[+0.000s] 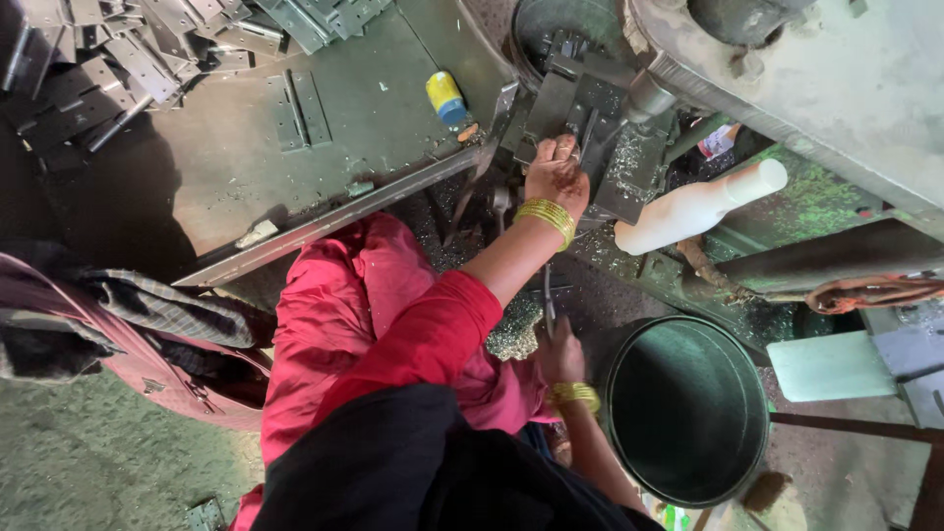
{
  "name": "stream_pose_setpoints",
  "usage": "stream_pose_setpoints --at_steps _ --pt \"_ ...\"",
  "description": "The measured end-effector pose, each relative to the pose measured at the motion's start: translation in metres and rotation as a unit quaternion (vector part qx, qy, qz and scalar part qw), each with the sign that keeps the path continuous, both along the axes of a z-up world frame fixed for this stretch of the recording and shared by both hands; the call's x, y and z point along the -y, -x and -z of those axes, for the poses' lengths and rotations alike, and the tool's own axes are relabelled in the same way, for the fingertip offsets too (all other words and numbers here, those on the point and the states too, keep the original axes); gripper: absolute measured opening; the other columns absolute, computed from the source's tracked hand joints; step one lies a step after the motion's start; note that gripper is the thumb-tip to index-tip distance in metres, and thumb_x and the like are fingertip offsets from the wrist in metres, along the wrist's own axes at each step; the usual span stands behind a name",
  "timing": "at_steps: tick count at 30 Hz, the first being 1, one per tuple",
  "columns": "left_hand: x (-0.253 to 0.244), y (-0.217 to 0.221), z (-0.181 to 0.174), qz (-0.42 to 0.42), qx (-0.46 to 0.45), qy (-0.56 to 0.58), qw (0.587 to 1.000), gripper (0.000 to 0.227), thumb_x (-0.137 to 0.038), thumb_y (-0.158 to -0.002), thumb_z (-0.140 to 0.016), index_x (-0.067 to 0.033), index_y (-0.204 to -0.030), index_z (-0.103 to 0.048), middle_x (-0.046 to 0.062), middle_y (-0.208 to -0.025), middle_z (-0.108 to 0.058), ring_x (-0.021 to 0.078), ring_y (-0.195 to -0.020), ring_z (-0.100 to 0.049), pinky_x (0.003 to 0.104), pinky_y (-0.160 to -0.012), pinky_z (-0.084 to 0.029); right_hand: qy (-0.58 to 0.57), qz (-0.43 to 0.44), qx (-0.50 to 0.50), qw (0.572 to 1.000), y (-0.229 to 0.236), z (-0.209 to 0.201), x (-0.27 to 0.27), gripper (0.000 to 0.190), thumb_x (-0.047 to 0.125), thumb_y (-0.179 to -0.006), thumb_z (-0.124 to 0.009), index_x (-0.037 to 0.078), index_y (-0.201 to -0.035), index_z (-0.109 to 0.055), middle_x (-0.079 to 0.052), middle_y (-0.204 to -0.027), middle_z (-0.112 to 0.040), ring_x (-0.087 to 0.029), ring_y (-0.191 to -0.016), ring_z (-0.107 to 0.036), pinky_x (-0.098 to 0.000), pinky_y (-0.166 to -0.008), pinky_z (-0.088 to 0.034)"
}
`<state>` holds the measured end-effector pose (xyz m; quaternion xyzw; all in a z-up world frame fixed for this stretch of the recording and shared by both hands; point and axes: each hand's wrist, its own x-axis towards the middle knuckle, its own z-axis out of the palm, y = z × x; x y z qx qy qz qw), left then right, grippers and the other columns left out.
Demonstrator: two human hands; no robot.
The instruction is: The person repeatedly places metal plates into a press machine, operates the lever to press them, and removes the finished pieces. The person handles the plates one at a time and stacks the processed pieces on a nearby table.
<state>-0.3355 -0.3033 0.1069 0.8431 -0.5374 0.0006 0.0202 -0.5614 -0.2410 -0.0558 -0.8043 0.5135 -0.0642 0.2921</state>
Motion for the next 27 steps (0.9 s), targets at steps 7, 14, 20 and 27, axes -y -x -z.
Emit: stream_pose_setpoints --at_steps 7,14,20,27 --pt "0.008 -0.006 0.021 -0.042 -0.042 0.045 0.997 0.033 -0.019 -0.096 -0.049 -0.0128 -0.110 -0.078 0.008 -0.150 -0.054 0.0277 -0.138 -0.040 0.035 -0.112 -0.027 0.015 -0.052 -0.030 0.998 0.002 0.003 0.034 0.048 0.048 -0.092 -0.065 0.001 -0.103 -0.062 -0.032 -0.098 -0.070 -0.054 -0.096 -0.066 -0.0602 -0.082 -0.051" --pt "0.036 -0.004 0.014 -0.022 0.035 0.003 0.999 0.034 -0.020 -0.097 -0.048 -0.0115 -0.117 -0.074 0.007 -0.148 -0.055 0.0222 -0.146 -0.034 0.042 -0.113 -0.025 0.015 -0.038 -0.086 0.995 -0.007 -0.022 0.021 0.050 0.050 -0.094 -0.061 0.004 -0.113 -0.058 -0.032 -0.101 -0.070 -0.050 -0.099 -0.068 -0.0585 -0.086 -0.051" --pt "-0.032 0.006 0.005 -0.029 0.067 0.109 0.991 0.037 -0.018 -0.099 -0.047 -0.0051 -0.127 -0.065 0.014 -0.154 -0.049 0.0287 -0.144 -0.040 0.048 -0.115 -0.031 0.062 -0.099 -0.093 0.989 -0.009 -0.057 0.032 0.045 0.041 -0.094 -0.065 0.003 -0.118 -0.058 -0.028 -0.106 -0.071 -0.049 -0.102 -0.066 -0.0590 -0.088 -0.050" --pt "-0.122 0.000 0.001 -0.116 0.043 0.257 0.958 0.043 -0.018 -0.098 -0.046 -0.0004 -0.136 -0.057 0.020 -0.160 -0.041 0.0377 -0.140 -0.044 0.053 -0.115 -0.033 0.169 -0.170 -0.149 0.959 -0.028 -0.149 0.045 0.038 0.036 -0.087 -0.068 0.012 -0.117 -0.065 -0.019 -0.106 -0.073 -0.044 -0.099 -0.068 -0.0571 -0.085 -0.051"
